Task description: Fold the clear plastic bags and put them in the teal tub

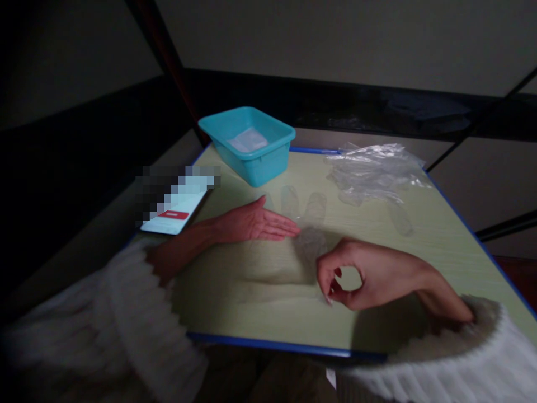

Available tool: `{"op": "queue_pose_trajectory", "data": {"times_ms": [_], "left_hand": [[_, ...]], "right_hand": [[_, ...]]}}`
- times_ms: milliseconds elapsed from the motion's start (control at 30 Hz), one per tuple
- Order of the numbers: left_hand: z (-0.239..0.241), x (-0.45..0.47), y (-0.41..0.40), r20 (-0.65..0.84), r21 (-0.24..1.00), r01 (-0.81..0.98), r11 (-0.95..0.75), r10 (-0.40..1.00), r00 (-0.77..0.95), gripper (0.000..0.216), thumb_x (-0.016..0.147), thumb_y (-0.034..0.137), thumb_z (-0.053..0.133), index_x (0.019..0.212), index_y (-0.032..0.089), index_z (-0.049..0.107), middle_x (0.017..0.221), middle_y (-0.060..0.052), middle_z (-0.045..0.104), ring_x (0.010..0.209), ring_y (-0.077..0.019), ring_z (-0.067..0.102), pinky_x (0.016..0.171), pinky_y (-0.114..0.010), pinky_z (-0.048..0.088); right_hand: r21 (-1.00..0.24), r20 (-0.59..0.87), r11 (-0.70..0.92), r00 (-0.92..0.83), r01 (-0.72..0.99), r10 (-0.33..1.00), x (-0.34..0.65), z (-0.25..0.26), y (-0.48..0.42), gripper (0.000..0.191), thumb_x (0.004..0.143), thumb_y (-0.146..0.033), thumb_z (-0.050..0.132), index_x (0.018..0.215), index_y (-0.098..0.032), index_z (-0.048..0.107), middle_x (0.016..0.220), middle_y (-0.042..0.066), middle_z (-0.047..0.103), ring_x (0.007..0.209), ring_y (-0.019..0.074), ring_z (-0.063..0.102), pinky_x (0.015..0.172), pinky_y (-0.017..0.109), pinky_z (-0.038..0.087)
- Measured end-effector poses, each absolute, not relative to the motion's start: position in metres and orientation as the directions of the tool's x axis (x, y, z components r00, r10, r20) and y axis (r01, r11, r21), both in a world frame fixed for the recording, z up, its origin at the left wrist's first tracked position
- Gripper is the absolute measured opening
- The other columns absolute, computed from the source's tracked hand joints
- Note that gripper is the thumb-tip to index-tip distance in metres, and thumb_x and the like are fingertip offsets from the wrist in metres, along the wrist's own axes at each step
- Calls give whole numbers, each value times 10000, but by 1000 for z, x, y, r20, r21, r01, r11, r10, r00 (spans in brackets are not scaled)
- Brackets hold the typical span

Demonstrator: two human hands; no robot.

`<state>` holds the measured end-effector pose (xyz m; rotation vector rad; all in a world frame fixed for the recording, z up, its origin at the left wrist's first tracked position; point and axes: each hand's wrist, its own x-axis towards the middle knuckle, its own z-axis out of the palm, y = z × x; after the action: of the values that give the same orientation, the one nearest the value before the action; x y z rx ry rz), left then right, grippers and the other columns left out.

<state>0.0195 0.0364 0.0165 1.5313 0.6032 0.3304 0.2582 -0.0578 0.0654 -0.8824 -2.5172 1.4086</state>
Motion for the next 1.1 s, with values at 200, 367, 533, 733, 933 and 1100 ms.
{"op": "queue_pose_trajectory", "data": {"times_ms": [200, 367, 533, 733, 933, 1100], "left_hand": [[8, 9, 45, -195, 863, 49, 502, 244, 950, 979, 879, 663, -22, 1353, -151, 245, 1412, -304, 327, 1336, -282, 353, 1065, -363, 281], [11, 0, 43, -99, 888, 10, 459, 170, 980, 844, 839, 678, 387, 1281, -36, 471, 1370, -215, 456, 1324, -294, 376, 1073, -372, 287], [8, 1, 40, -139, 929, 34, 369, 264, 954, 357, 834, 299, 610, 1119, 86, 642, 1272, -158, 577, 1203, -248, 529, 1023, -368, 367], [5, 4, 43, -87, 880, -66, 470, 296, 951, 319, 868, 298, 557, 1091, 92, 654, 1176, -158, 640, 1111, -255, 600, 962, -376, 423], [8, 8, 42, -79, 828, -136, 544, 353, 932, 280, 860, 255, 542, 1041, 75, 656, 1031, -157, 692, 1015, -253, 644, 918, -393, 441], [8, 11, 48, -114, 767, -248, 591, 506, 855, 281, 896, 211, 439, 1019, 67, 647, 931, -136, 702, 895, -218, 670, 878, -386, 471]], "right_hand": [[-944, 47, 251, -669, 212, 742, 265, 58, -37, 59, 768, -135, 620, 792, -175, 584, 703, 7, 638, 629, 106, 588, 567, 205, 456], [-996, 93, 83, -446, -42, 890, 261, 43, -25, 110, 727, -247, 712, 757, -223, 609, 686, -25, 635, 588, 104, 564, 549, 215, 440], [-997, 5, -25, -374, -76, 927, 257, 38, -23, 160, 688, -290, 762, 752, -234, 627, 753, -10, 651, 649, 125, 594, 601, 241, 490], [-983, -75, -140, -431, -121, 899, 257, 20, -18, 362, 779, -580, 618, 914, -245, 611, 980, 48, 665, 838, 187, 654, 774, 336, 535], [-975, -112, -199, -570, -94, 814, 258, 11, -15, 559, 747, -628, 622, 1159, -270, 502, 1140, 79, 627, 961, 231, 655, 825, 370, 518], [-995, -52, -92, -589, -37, 806, 254, 21, -19, 756, 728, -484, 718, 1339, -297, 315, 1104, 64, 639, 988, 240, 650, 916, 416, 477]]}}
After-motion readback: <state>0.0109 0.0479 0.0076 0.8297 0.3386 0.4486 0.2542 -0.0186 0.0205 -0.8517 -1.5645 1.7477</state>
